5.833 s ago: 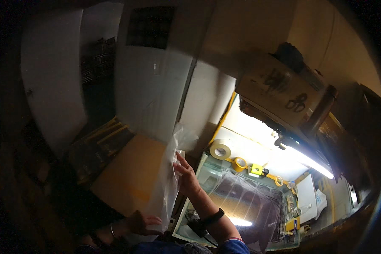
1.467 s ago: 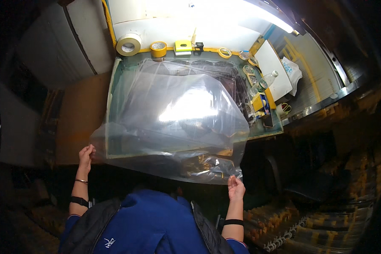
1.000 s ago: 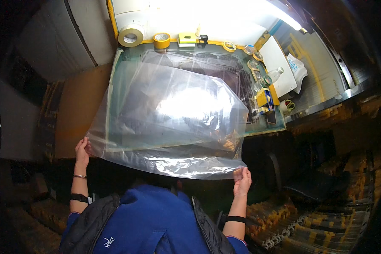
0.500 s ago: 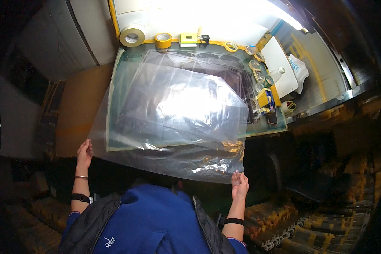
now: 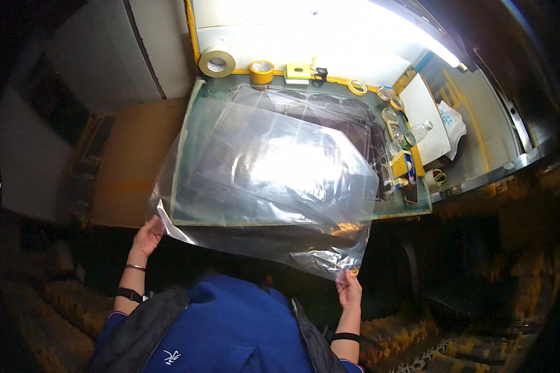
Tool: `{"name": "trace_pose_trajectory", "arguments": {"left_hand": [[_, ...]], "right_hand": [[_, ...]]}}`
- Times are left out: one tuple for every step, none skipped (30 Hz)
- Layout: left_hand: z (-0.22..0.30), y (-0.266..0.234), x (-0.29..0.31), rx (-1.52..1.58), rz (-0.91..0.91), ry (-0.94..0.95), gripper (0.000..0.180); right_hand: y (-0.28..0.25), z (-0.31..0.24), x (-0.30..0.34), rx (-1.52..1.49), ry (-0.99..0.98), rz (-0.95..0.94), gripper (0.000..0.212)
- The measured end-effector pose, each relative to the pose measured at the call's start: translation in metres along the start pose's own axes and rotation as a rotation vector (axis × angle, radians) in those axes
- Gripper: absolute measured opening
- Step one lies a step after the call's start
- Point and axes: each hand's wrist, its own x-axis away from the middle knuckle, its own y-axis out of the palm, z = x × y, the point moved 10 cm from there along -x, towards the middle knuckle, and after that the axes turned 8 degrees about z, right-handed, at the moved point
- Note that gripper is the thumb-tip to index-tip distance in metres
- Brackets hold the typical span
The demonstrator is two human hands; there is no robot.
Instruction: The person is inspecting a sheet of tinted films, placing it into a large plastic bag, and then taping the bag closed.
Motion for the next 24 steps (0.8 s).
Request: {"name": "trace_pose_trajectory", "arguments": {"left_hand": [[0.004, 0.011, 0.010, -0.072, -0.048, 0.080, 0.016], [0.004, 0.021, 0.019, -0.196, -0.050, 0.107, 0.016], [0.008, 0.033, 0.027, -0.322, -0.053, 0.133, 0.016], [0.012, 0.036, 0.028, -0.315, -0.041, 0.139, 0.016], [0.023, 0.044, 0.031, -0.445, -0.067, 0.242, 0.014], [0.032, 0.053, 0.033, -0.580, -0.101, 0.343, 0.013], [0.036, 0.053, 0.034, -0.578, -0.093, 0.348, 0.013], [0.044, 0.059, 0.039, -0.668, -0.136, 0.453, 0.012], [0.051, 0.067, 0.044, -0.758, -0.183, 0.558, 0.012], [0.055, 0.080, 0.058, -0.826, -0.193, 0.598, 0.012], [0.057, 0.086, 0.068, -0.827, -0.194, 0.597, 0.012], [0.059, 0.095, 0.081, -0.842, -0.237, 0.637, 0.013], [0.061, 0.102, 0.092, -0.857, -0.281, 0.676, 0.013], [0.062, 0.101, 0.096, -0.859, -0.281, 0.675, 0.013], [0.062, 0.102, 0.101, -0.926, -0.305, 0.682, 0.012], [0.060, 0.103, 0.105, -0.994, -0.329, 0.688, 0.011], [0.060, 0.105, 0.109, -0.997, -0.328, 0.688, 0.011], [0.062, 0.115, 0.120, -0.880, -0.394, 0.730, 0.007], [0.066, 0.122, 0.130, -0.760, -0.459, 0.771, 0.006], [0.068, 0.124, 0.132, -0.764, -0.457, 0.770, 0.006], [0.067, 0.129, 0.136, -0.785, -0.498, 0.766, 0.005], [0.066, 0.134, 0.139, -0.806, -0.541, 0.762, 0.004], [0.067, 0.136, 0.142, -0.809, -0.545, 0.759, 0.004], [0.068, 0.140, 0.146, -0.774, -0.546, 0.752, 0.003]], "right_hand": [[0.006, 0.006, 0.000, 0.033, 0.051, -0.027, 0.020], [0.008, 0.006, 0.002, 0.070, 0.068, -0.009, 0.020], [0.009, 0.006, 0.001, 0.071, 0.071, -0.017, 0.020], [0.004, -0.001, -0.003, 0.066, 0.027, 0.019, 0.021], [-0.003, -0.007, -0.006, 0.060, -0.017, 0.055, 0.023], [-0.012, -0.012, -0.009, 0.044, -0.050, 0.102, 0.024], [-0.019, -0.017, -0.010, 0.027, -0.068, 0.120, 0.023], [-0.030, -0.015, -0.015, 0.014, -0.057, 0.159, 0.023], [-0.042, -0.013, -0.019, -0.001, -0.047, 0.201, 0.022], [-0.052, -0.012, -0.021, -0.009, -0.052, 0.232, 0.020], [-0.057, -0.008, -0.022, -0.010, -0.051, 0.234, 0.020], [-0.063, -0.001, -0.024, -0.023, -0.017, 0.239, 0.019], [-0.068, 0.007, -0.025, -0.036, 0.018, 0.244, 0.018], [-0.072, 0.013, -0.025, -0.024, 0.023, 0.250, 0.015], [-0.073, 0.021, -0.024, -0.032, 0.053, 0.246, 0.015], [-0.075, 0.027, -0.024, -0.021, 0.065, 0.242, 0.015], [-0.078, 0.033, -0.024, -0.010, 0.077, 0.238, 0.015], [-0.079, 0.038, -0.024, -0.009, 0.082, 0.238, 0.015], [-0.079, 0.043, -0.024, -0.025, 0.104, 0.234, 0.016], [-0.079, 0.048, -0.024, -0.041, 0.127, 0.231, 0.017], [-0.081, 0.050, -0.024, -0.043, 0.130, 0.233, 0.017], [-0.083, 0.052, -0.024, -0.043, 0.136, 0.236, 0.017], [-0.085, 0.053, -0.024, -0.044, 0.140, 0.239, 0.018], [-0.089, 0.054, -0.024, -0.050, 0.138, 0.247, 0.018]]}}
